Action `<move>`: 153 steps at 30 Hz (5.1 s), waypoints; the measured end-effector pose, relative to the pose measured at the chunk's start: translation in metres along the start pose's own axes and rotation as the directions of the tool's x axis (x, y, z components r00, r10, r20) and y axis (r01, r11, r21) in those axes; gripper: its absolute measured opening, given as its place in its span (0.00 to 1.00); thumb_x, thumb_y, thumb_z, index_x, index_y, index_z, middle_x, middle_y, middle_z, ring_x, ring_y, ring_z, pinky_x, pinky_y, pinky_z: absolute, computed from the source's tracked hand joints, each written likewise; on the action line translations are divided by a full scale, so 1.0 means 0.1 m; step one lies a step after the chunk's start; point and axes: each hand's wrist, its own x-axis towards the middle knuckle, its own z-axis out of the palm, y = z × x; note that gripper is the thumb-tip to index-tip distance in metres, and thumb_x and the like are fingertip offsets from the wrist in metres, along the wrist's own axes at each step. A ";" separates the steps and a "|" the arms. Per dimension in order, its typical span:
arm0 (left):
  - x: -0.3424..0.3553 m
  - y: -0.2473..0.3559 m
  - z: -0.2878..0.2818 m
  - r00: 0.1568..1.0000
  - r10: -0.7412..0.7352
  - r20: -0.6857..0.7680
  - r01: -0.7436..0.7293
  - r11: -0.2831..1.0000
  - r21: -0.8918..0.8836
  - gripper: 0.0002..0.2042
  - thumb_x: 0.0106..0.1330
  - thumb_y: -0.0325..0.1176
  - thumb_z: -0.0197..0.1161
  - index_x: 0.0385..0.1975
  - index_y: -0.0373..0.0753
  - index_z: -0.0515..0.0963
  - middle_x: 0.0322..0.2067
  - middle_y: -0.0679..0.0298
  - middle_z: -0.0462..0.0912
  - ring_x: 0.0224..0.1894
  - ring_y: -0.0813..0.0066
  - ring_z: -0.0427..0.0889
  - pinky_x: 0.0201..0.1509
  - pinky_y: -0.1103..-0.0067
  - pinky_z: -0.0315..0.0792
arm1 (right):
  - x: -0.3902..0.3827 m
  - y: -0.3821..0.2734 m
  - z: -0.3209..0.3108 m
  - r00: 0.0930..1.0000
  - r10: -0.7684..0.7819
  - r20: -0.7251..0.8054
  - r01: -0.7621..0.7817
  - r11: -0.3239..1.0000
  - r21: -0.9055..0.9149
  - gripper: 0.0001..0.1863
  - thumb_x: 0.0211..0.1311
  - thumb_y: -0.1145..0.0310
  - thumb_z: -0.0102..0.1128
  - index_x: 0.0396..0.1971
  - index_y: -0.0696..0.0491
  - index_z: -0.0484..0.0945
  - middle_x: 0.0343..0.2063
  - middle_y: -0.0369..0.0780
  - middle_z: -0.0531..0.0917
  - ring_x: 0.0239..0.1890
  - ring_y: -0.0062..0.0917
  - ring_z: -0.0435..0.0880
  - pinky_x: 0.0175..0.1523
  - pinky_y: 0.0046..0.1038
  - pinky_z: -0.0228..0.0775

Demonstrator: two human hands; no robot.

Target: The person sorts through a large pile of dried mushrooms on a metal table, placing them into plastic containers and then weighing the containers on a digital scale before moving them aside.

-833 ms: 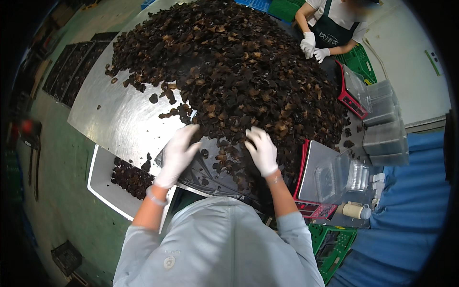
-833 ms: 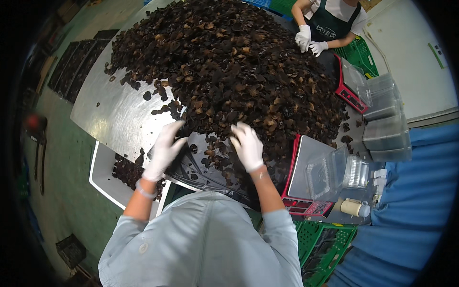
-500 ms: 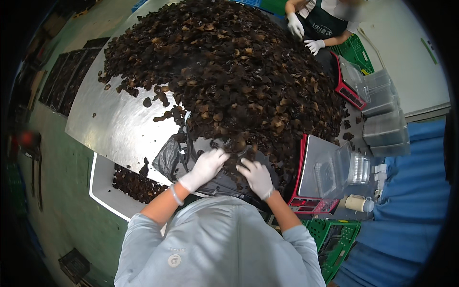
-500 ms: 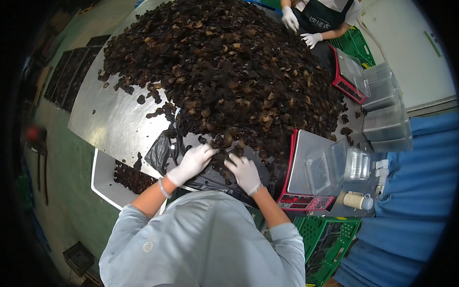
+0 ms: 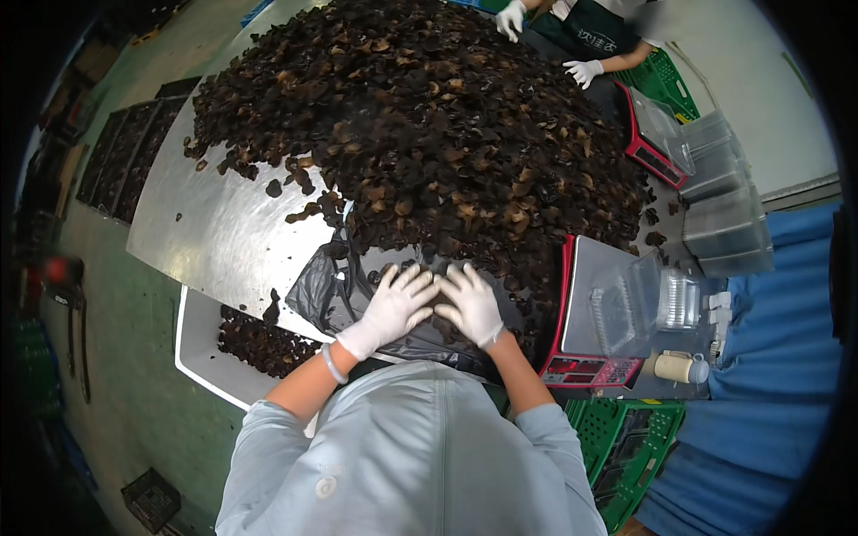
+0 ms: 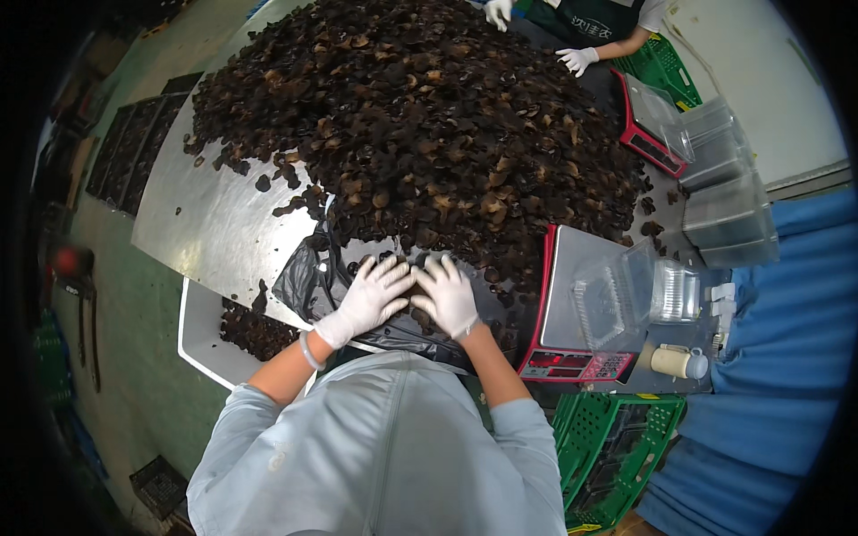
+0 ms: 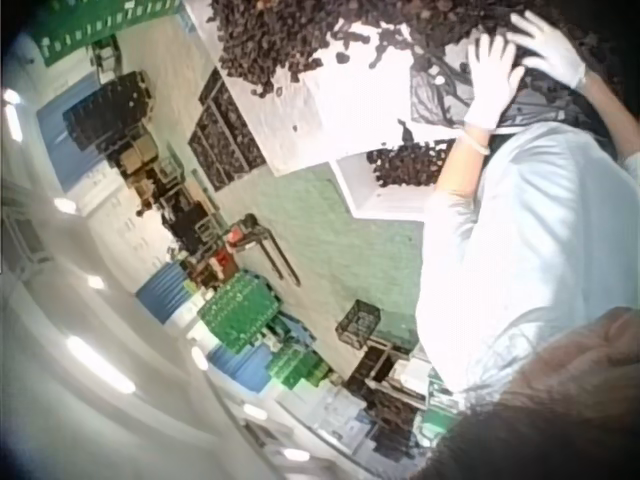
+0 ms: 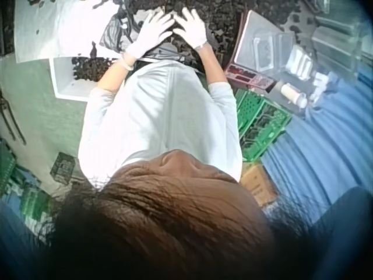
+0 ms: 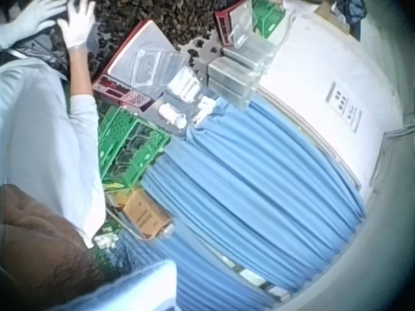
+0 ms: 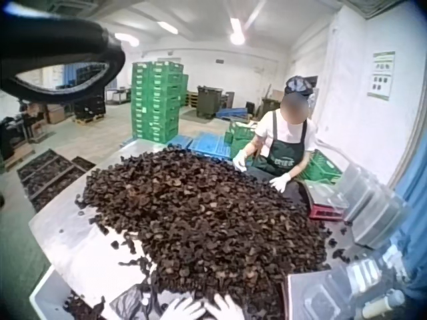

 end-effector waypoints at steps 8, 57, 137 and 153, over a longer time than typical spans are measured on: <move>-0.85 0.00 -0.34 0.993 -0.117 0.014 0.118 0.982 -0.148 0.29 0.51 0.40 0.67 0.55 0.42 0.70 0.60 0.56 0.65 0.65 0.55 0.59 0.67 0.61 0.54 | -0.99 -0.15 -0.41 0.936 0.299 -0.185 -0.253 0.938 0.237 0.38 0.39 0.60 0.73 0.54 0.55 0.70 0.58 0.48 0.67 0.58 0.43 0.66 0.62 0.38 0.59; 0.01 0.05 -0.14 0.712 -0.555 0.430 0.191 -0.436 -0.880 0.14 0.67 0.34 0.53 0.52 0.44 0.70 0.43 0.65 0.79 0.42 0.77 0.78 0.40 0.84 0.71 | -0.47 0.18 -0.06 0.805 0.408 0.430 -0.029 -0.698 0.715 0.13 0.62 0.68 0.55 0.46 0.50 0.73 0.35 0.36 0.79 0.34 0.21 0.77 0.31 0.24 0.70; -0.70 -0.19 -0.34 0.620 -0.776 0.117 0.224 0.031 -0.974 0.16 0.69 0.42 0.52 0.47 0.36 0.73 0.36 0.62 0.80 0.40 0.76 0.79 0.48 0.79 0.72 | -1.91 1.23 -1.80 0.513 0.741 -0.433 -0.529 0.670 0.520 0.06 0.54 0.75 0.60 0.33 0.57 0.80 0.26 0.39 0.80 0.24 0.22 0.76 0.32 0.21 0.68; -0.85 -0.23 -0.49 0.655 -0.724 0.215 0.299 -0.012 -0.954 0.13 0.70 0.38 0.52 0.46 0.37 0.75 0.35 0.65 0.82 0.37 0.82 0.78 0.42 0.87 0.69 | -2.03 1.13 -1.80 0.640 0.692 -0.333 -0.737 0.676 -0.011 0.07 0.48 0.71 0.63 0.30 0.53 0.78 0.26 0.43 0.76 0.32 0.37 0.78 0.35 0.31 0.70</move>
